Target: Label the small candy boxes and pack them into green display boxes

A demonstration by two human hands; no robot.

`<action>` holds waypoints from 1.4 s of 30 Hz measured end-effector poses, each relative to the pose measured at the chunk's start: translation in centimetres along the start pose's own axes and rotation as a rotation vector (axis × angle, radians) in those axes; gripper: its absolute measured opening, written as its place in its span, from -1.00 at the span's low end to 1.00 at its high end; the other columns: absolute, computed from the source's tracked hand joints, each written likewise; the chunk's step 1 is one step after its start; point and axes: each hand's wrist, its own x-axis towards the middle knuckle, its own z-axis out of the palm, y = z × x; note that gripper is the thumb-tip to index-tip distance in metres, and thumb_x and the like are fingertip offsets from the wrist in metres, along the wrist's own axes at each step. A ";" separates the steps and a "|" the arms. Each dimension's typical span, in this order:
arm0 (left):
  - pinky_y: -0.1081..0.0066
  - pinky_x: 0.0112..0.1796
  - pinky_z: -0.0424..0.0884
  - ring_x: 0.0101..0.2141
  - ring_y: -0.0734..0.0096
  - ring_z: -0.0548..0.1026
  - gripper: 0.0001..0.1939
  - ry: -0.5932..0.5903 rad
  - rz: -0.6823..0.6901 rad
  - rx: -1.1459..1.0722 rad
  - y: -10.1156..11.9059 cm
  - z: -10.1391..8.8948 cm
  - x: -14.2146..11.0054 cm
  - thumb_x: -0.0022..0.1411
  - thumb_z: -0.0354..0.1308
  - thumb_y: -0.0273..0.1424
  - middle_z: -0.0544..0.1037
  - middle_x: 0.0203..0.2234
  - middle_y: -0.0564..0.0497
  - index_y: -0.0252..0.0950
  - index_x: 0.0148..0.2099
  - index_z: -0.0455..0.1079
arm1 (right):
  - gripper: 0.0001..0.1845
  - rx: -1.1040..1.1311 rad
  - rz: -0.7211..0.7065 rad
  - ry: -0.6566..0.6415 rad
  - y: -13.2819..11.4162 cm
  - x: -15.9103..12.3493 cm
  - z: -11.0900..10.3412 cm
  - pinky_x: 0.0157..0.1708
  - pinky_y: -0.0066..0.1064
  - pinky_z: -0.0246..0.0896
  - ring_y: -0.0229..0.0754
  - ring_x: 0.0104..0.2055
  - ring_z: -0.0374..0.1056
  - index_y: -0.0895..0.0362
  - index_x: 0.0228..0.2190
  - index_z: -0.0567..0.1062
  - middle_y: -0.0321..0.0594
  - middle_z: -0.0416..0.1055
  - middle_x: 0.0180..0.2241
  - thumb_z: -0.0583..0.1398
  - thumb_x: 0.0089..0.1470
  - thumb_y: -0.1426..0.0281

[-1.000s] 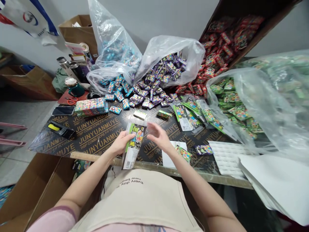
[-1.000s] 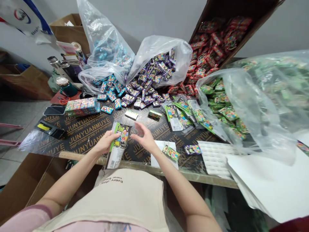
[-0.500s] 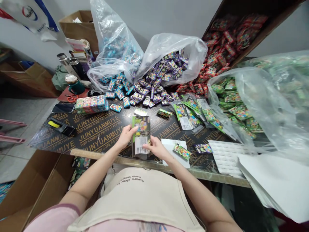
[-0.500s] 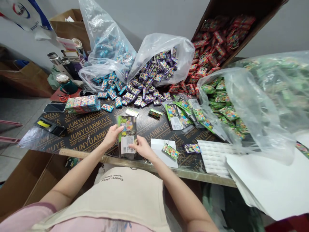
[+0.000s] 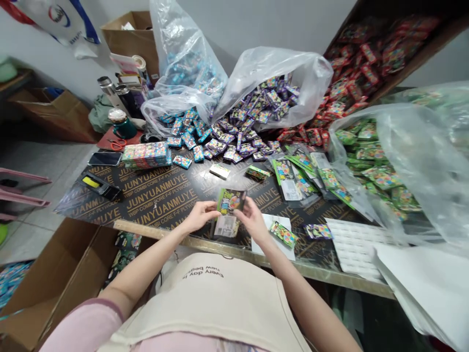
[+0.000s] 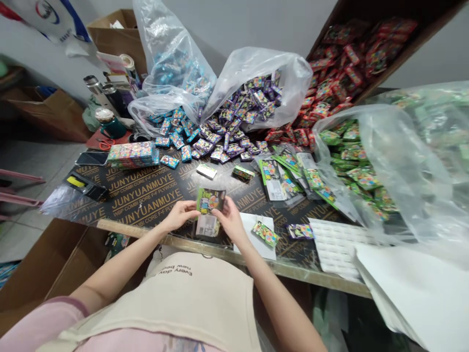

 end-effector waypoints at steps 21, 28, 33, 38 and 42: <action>0.37 -0.23 0.42 -0.39 0.35 0.56 -0.82 0.349 0.006 -0.362 4.4 2.4 0.6 -0.19 0.37 -0.43 0.64 -0.45 -0.03 -0.32 -0.41 0.59 | -0.91 0.178 -0.072 0.175 -3.3 -0.1 1.5 -0.36 -0.33 0.32 -0.16 -0.37 0.47 0.05 -0.41 0.55 -0.29 0.55 -0.42 0.27 -0.07 0.35; 0.31 -0.17 0.49 -0.29 0.26 0.60 -0.88 0.228 0.322 0.217 5.8 0.5 -0.8 -0.07 0.38 -0.38 0.65 -0.36 -0.08 -0.27 -0.39 0.60 | -0.85 -0.344 -0.472 0.069 -4.1 -1.3 -0.2 -0.04 -0.23 0.36 -0.10 -0.15 0.50 0.00 -0.32 0.64 -0.24 0.59 -0.22 0.29 0.00 0.39; 0.42 -0.37 0.50 -0.49 0.37 0.56 -0.84 0.207 0.163 0.208 6.5 -0.2 -0.3 -0.09 0.38 -0.39 0.63 -0.52 -0.03 -0.34 -0.40 0.58 | -0.87 -0.232 -0.200 0.080 -6.0 -1.3 0.8 -0.43 -0.38 0.41 -0.20 -0.50 0.47 0.09 -0.40 0.62 -0.26 0.58 -0.46 0.32 -0.03 0.31; 0.42 -0.36 0.50 -0.43 0.35 0.58 -0.94 0.154 0.322 0.412 6.8 -0.1 -0.4 0.01 0.28 -0.45 0.63 -0.49 -0.05 -0.34 -0.44 0.55 | -0.86 -0.213 -0.147 0.058 -6.6 -1.2 0.7 -0.52 -0.43 0.37 -0.26 -0.58 0.42 0.14 -0.47 0.58 -0.26 0.54 -0.54 0.33 -0.05 0.31; 0.42 -0.31 0.49 -0.39 0.38 0.59 -0.95 0.147 0.616 0.676 6.3 -0.2 -1.0 0.06 0.28 -0.46 0.64 -0.39 -0.08 -0.31 -0.44 0.54 | -0.85 -0.309 -0.278 0.023 -5.3 -2.0 -0.5 -0.35 -0.36 0.47 -0.15 -0.34 0.53 0.09 -0.32 0.61 -0.18 0.60 -0.31 0.31 -0.01 0.36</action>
